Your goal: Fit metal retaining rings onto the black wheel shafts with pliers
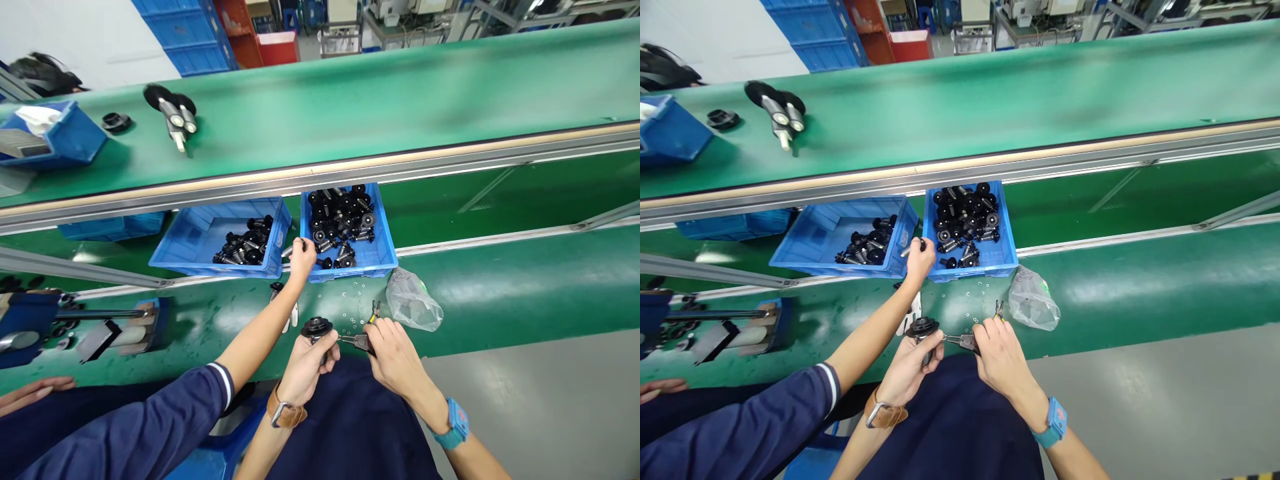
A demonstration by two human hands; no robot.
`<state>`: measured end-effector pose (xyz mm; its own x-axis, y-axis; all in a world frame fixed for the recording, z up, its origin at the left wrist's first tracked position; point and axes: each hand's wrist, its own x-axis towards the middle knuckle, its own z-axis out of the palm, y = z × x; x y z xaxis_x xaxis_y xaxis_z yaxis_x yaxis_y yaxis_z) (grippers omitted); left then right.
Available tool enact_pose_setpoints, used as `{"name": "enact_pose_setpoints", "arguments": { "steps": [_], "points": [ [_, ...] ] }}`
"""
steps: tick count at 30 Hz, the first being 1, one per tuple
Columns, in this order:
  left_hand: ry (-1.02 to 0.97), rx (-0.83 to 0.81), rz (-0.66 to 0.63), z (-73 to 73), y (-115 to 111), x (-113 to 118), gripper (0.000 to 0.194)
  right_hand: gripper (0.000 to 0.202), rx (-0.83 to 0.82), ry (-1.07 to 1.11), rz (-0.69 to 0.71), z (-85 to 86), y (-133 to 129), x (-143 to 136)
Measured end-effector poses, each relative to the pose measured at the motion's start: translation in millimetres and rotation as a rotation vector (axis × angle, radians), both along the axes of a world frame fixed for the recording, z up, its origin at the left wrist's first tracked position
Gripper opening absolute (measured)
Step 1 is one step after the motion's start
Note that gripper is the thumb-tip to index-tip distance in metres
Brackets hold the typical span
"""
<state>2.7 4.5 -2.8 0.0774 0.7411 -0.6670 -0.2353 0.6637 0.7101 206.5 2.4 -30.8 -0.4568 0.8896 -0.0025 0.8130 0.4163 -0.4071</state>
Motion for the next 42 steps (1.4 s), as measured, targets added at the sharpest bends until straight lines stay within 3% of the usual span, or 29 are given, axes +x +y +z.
{"name": "enact_pose_setpoints", "arguments": {
  "steps": [4, 6, 8, 13, 16, 23, 29, 35, 42],
  "points": [
    [0.249, 0.251, -0.118, -14.4, -5, -5, 0.030, 0.009, -0.145, 0.312, -0.104, 9.9, 0, 3],
    [0.357, 0.405, -0.185, -21.1, -6, -8, 0.023, 0.012, -0.292, 0.552, -0.164, 18.6, -1, -1],
    [0.407, 0.519, -0.260, -23.5, -6, -8, 0.028, 0.018, -0.428, 0.775, -0.213, 25.9, -1, -8],
    [0.535, 0.595, -0.293, -12.0, -2, -7, 0.026, 0.024, -0.499, 1.094, -0.349, 26.9, 3, -24],
    [0.493, 0.589, -0.262, -6.4, -1, -6, 0.032, 0.026, -0.560, 1.215, -0.324, 23.0, 6, -26],
    [0.597, 0.558, -0.199, -10.6, -2, -16, 0.027, 0.023, -0.531, 1.318, -0.442, 17.8, 0, -12],
    [0.743, 0.648, -0.237, -5.6, -3, -18, 0.023, 0.029, -0.564, 1.130, -0.359, 9.9, -4, -9],
    [0.927, 0.734, -0.308, -1.0, -6, -18, 0.018, 0.032, -0.571, 1.017, -0.366, 2.0, -7, -8],
    [0.920, 0.733, -0.359, 1.9, -9, -18, 0.019, 0.032, -0.550, 0.969, -0.391, -2.1, -3, -11]
  ]
}}
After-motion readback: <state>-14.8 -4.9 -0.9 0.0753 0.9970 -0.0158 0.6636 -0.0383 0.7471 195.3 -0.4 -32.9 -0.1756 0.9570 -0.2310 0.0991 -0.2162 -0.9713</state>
